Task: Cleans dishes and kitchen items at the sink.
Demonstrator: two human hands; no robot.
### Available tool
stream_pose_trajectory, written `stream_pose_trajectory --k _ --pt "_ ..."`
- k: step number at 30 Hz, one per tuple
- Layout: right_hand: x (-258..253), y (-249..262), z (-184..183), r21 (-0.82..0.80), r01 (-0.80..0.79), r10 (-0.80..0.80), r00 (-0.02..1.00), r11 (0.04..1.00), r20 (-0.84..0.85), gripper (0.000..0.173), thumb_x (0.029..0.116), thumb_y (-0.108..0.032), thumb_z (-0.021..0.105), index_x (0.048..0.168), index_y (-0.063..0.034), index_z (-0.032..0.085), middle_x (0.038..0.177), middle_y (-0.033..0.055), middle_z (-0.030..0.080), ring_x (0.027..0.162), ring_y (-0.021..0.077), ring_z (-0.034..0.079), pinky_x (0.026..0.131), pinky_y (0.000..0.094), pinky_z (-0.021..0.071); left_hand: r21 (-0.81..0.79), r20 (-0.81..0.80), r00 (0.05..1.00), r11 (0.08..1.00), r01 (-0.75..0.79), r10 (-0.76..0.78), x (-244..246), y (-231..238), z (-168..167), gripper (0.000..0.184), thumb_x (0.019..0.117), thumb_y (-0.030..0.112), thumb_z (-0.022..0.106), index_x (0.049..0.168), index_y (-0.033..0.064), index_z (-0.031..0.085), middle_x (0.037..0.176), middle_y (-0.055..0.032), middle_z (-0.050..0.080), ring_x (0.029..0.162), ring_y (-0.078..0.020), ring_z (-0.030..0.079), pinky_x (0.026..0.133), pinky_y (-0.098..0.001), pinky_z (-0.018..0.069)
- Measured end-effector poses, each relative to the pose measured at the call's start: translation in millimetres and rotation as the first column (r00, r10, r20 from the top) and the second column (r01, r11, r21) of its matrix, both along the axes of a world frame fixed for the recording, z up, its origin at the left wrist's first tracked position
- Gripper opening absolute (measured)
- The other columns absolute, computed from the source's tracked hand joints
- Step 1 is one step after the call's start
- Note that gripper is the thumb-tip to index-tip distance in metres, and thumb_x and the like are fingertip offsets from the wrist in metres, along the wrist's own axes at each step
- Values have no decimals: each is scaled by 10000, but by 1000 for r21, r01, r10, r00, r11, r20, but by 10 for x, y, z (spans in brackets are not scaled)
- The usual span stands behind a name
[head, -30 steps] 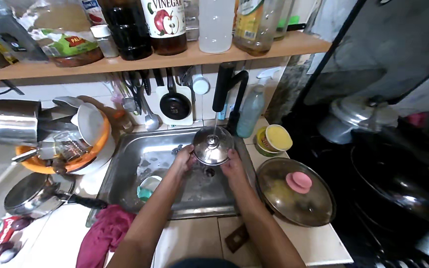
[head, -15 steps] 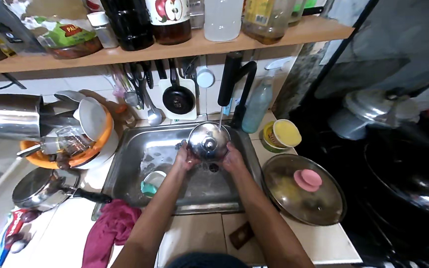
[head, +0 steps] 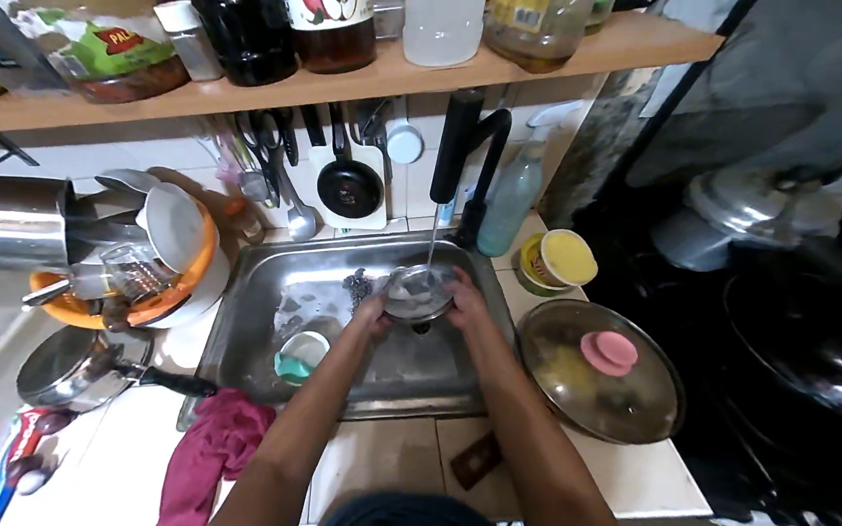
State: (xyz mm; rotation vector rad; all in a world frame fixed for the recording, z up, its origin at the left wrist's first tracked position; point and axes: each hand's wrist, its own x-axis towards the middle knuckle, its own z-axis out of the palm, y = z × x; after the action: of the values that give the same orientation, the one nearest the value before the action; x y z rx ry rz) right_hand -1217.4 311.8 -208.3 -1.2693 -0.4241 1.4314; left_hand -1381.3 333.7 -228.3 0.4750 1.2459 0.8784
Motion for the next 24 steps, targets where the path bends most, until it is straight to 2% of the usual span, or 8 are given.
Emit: stream_pose_trajectory --k 2,4,7,10,13,16,21,24 --pt "-20 -34 2 8 16 -16 997 1000 75 634 1012 48 447 1586 -161 280 1380 228 526 1097 313 613 866 472 544 -52 -1 999 998 35 -35 3 -35 -48 376 1126 211 379 1423 -15 422 1211 -210 606 970 -258 661 808 -385 580" --pt "-26 -78 44 -58 17 -9 991 998 135 590 1050 -33 471 1593 -148 272 1352 235 539 1054 305 620 833 446 545 -50 -34 997 997 61 -63 -8 -43 -35 366 1124 185 377 1423 -22 412 1209 -207 594 950 -244 657 795 -360 577" --pt "-3 -123 6 -183 10 34 971 983 238 457 1099 -157 463 1540 -81 369 1350 248 549 1075 324 618 853 451 542 42 -213 966 986 162 -150 -26 -53 78 376 1129 172 356 1438 -34 413 1232 -232 590 957 -252 658 811 -371 577" --pt "0 -119 -123 -269 -5 89 950 963 298 393 1107 -223 456 1454 -41 471 1325 255 569 1086 348 624 863 488 543 163 -462 867 944 288 -185 -72 5 27 428 1123 178 372 1515 6 374 1339 -280 573 1128 -348 643 950 -495 544" --pt "-12 -150 -147 -285 -49 142 937 957 319 403 1100 -226 477 1441 -13 477 1336 238 554 1126 323 591 922 473 508 256 -539 833 917 307 -128 -93 12 -40 496 1095 91 403 1570 37 268 1408 -301 529 1233 -401 593 1022 -554 490" --pt "-36 -188 -86 -236 -62 155 904 970 398 435 1094 -191 496 1463 33 452 1397 276 518 1199 349 553 981 481 470 323 -403 915 931 168 -25 -82 -21 -171 534 1078 13 398 1584 41 229 1461 -291 486 1266 -371 575 1040 -518 490" --pt "18 -172 -95 -126 -63 125 808 990 575 500 1078 -179 531 1501 59 408 1431 328 508 1300 410 527 1080 516 418 250 63 995 964 -89 76 -33 -140 -450 515 1105 13 282 1603 33 149 1561 -255 356 1343 -305 502 1096 -445 451" --pt "109 -157 -119 -99 -110 148 756 989 637 519 1087 -228 521 1517 41 410 1462 318 497 1341 420 509 1110 540 400 82 67 996 995 -58 53 13 -275 -409 437 1131 110 290 1553 10 242 1429 -231 471 1187 -264 569 987 -418 503"
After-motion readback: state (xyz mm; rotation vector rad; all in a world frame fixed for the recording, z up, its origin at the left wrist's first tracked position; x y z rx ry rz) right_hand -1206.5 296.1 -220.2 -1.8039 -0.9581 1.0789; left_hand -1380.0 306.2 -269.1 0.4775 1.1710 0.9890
